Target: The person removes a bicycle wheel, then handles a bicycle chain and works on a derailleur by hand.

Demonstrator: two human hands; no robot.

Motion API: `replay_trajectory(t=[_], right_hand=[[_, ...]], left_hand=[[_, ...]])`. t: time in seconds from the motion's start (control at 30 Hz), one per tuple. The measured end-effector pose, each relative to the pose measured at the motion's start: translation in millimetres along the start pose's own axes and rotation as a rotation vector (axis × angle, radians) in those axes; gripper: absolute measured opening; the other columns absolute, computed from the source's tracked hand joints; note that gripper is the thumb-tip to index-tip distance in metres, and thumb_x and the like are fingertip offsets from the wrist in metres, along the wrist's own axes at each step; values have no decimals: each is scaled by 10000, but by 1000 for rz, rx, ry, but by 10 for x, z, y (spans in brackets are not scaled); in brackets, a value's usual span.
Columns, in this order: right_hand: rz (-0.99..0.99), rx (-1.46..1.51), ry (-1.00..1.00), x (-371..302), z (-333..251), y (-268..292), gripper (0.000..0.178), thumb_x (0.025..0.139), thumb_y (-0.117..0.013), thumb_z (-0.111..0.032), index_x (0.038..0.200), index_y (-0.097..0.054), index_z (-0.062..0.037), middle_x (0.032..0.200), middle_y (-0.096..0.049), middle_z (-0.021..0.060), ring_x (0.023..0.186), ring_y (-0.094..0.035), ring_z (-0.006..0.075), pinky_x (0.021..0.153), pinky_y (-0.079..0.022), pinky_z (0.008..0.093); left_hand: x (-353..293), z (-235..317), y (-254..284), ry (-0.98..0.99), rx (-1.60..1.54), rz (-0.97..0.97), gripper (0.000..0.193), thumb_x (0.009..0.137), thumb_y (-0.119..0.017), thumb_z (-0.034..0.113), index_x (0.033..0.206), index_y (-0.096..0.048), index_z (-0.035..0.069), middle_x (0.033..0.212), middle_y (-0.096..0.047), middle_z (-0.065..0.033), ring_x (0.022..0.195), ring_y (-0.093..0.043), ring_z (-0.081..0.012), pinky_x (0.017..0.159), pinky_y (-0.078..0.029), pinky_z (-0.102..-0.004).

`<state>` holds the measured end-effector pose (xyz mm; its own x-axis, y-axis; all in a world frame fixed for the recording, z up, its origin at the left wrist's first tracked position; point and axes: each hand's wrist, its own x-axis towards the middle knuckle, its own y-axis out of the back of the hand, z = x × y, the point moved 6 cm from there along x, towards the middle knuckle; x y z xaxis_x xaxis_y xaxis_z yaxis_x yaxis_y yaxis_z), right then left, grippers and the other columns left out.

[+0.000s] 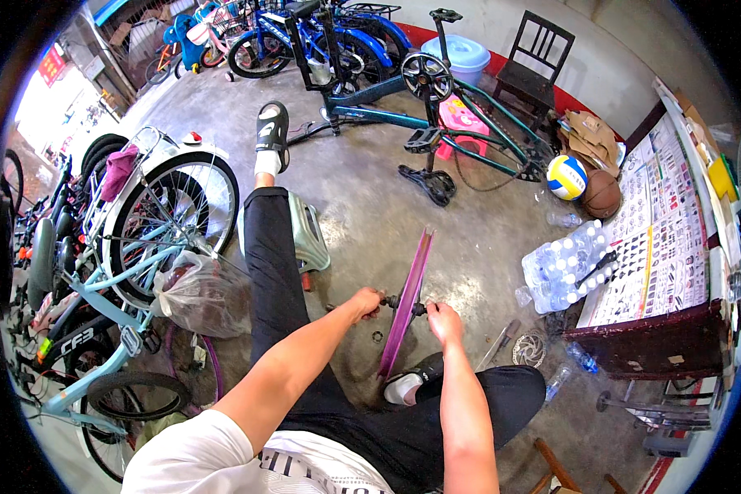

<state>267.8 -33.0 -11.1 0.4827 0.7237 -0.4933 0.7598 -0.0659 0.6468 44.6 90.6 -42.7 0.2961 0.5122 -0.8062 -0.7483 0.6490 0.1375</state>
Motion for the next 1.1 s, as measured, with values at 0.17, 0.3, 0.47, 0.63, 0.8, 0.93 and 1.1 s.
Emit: replay_trajectory(t=[0.17, 0.3, 0.47, 0.63, 0.8, 0.93, 1.1], right_hand=[[-15, 102, -3, -66, -136, -2, 460, 993, -568, -424, 1068, -707, 8, 904, -734, 161, 693, -721, 259, 654, -570, 387], [23, 173, 17, -66, -147, 10, 484, 992, -552, -459, 1074, -696, -4, 902, -726, 187, 725, -722, 304, 724, -545, 423], [47, 165, 35, -43, -138, 2, 493, 983, -548, -483, 1053, -705, -21, 880, -729, 199, 792, -728, 341, 779, -526, 446], [68, 143, 59, -8, -124, 7, 490, 978, -552, -483, 1058, -710, -27, 873, -729, 198, 827, -726, 355, 795, -522, 449], [29, 91, 46, -82, -236, 75, 508, 982, -573, -471, 1176, -695, -18, 1018, -713, 208, 972, -697, 336, 855, -530, 427], [274, 357, 88, -109, -414, 304, 637, 980, -564, -543, 1350, -613, -27, 1387, -566, 263, 1305, -554, 365, 1056, -445, 446], [278, 376, 561, -841, -1660, 828, 858, 912, -716, -413, 1575, -318, -42, 1560, -378, 253, 1438, -396, 420, 1151, -376, 482]], left_hand=[[80, -108, 2, -5, -30, -26, 432, 1038, -532, 462, 998, -618, 40, 704, -572, -55, 561, -517, -177, 519, -411, -372], [81, -62, -22, -54, -29, -32, 453, 1041, -524, 478, 1046, -615, 34, 715, -583, -50, 574, -540, -170, 531, -438, -370], [29, -27, -22, -31, 16, -25, 484, 1040, -526, 485, 1107, -617, 14, 748, -607, -59, 587, -560, -170, 543, -458, -370], [-52, -4, -18, -26, 24, 7, 509, 1037, -539, 483, 1164, -631, -1, 765, -619, -65, 606, -573, -171, 534, -454, -356], [-64, -19, -5, -23, 30, 5, 521, 1033, -548, 477, 1187, -636, -13, 784, -638, -74, 623, -587, -176, 550, -466, -356], [-92, 86, -75, -31, 37, -62, 607, 1052, -530, 480, 1351, -535, -48, 815, -605, -85, 639, -564, -183, 558, -471, -365], [-67, 127, -65, -128, 55, 74, 541, 1011, -587, 463, 1246, -608, -24, 821, -686, -109, 677, -656, -203, 593, -518, -381]])
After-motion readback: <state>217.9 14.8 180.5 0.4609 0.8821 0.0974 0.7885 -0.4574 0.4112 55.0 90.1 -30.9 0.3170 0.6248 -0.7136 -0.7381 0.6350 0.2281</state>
